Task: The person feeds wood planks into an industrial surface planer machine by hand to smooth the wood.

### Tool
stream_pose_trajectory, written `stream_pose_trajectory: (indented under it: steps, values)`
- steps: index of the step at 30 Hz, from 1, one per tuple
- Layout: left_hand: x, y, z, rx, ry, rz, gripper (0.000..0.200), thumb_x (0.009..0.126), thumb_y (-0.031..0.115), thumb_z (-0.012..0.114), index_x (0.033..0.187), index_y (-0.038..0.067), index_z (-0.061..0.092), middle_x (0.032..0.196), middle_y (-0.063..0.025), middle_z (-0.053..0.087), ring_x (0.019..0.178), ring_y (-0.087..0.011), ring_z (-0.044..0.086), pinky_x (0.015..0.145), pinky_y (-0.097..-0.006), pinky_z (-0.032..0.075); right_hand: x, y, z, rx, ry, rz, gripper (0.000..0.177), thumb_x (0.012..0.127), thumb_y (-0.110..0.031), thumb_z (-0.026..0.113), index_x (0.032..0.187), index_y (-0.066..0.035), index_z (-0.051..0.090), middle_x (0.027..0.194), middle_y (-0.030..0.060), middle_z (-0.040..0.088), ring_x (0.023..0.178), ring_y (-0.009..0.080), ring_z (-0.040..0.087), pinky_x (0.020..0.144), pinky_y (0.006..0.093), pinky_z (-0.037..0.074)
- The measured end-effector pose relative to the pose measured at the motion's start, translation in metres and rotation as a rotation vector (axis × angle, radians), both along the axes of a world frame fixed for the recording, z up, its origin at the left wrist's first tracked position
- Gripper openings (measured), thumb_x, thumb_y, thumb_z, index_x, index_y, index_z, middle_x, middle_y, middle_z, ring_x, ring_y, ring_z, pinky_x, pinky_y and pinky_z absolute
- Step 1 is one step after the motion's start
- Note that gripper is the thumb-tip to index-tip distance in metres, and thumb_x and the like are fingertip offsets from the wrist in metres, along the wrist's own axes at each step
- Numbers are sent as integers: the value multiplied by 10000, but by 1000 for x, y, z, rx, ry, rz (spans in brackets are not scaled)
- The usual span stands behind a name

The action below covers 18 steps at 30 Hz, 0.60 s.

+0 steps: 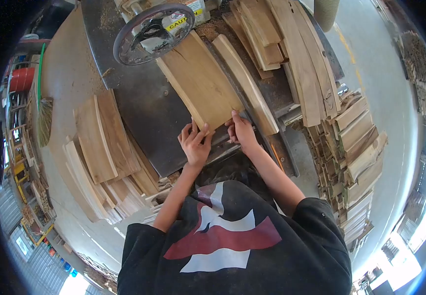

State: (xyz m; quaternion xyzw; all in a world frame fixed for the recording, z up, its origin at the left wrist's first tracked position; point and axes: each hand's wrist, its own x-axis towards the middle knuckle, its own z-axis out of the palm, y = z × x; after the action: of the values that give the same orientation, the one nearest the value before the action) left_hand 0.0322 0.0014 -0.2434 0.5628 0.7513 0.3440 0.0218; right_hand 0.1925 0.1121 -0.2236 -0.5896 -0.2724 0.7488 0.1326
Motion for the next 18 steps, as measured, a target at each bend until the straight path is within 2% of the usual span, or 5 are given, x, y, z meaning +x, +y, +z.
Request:
stream_pose_trajectory:
  steps: [3, 8, 14, 18]
  values:
    - [-17, 18, 1, 8, -26, 10, 456, 681, 179, 918, 1123, 175, 806, 1286, -188, 719, 1094, -334, 641, 901, -433, 470, -18, 15, 4, -15, -12, -12, 520, 1077, -557, 494, 920, -76, 615, 587, -29, 483, 435, 79, 412, 401, 251, 247]
    - [-56, 54, -1, 15, -26, 30, 430, 683, 186, 915, 1098, 150, 810, 1286, -186, 720, 1073, -333, 640, 899, -437, 478, -55, 58, -2, 24, 115, -23, 493, 1084, -499, 506, 886, -58, 601, 604, -10, 493, 447, 93, 436, 402, 257, 260]
    - [-86, 90, -7, 70, -32, 45, 418, 683, 158, 913, 1087, 128, 808, 1260, -188, 731, 1065, -336, 646, 892, -445, 493, -94, 89, -7, 66, 61, -43, 485, 1090, -488, 496, 862, -68, 584, 608, -11, 502, 452, 97, 452, 398, 260, 271]
    - [-108, 119, -2, 101, 13, 55, 379, 683, 139, 934, 1006, 62, 752, 1174, -174, 753, 1029, -322, 664, 872, -429, 517, -128, 122, 2, 52, -16, -20, 497, 1090, -496, 483, 845, -75, 584, 607, -4, 538, 462, 104, 496, 406, 261, 302]
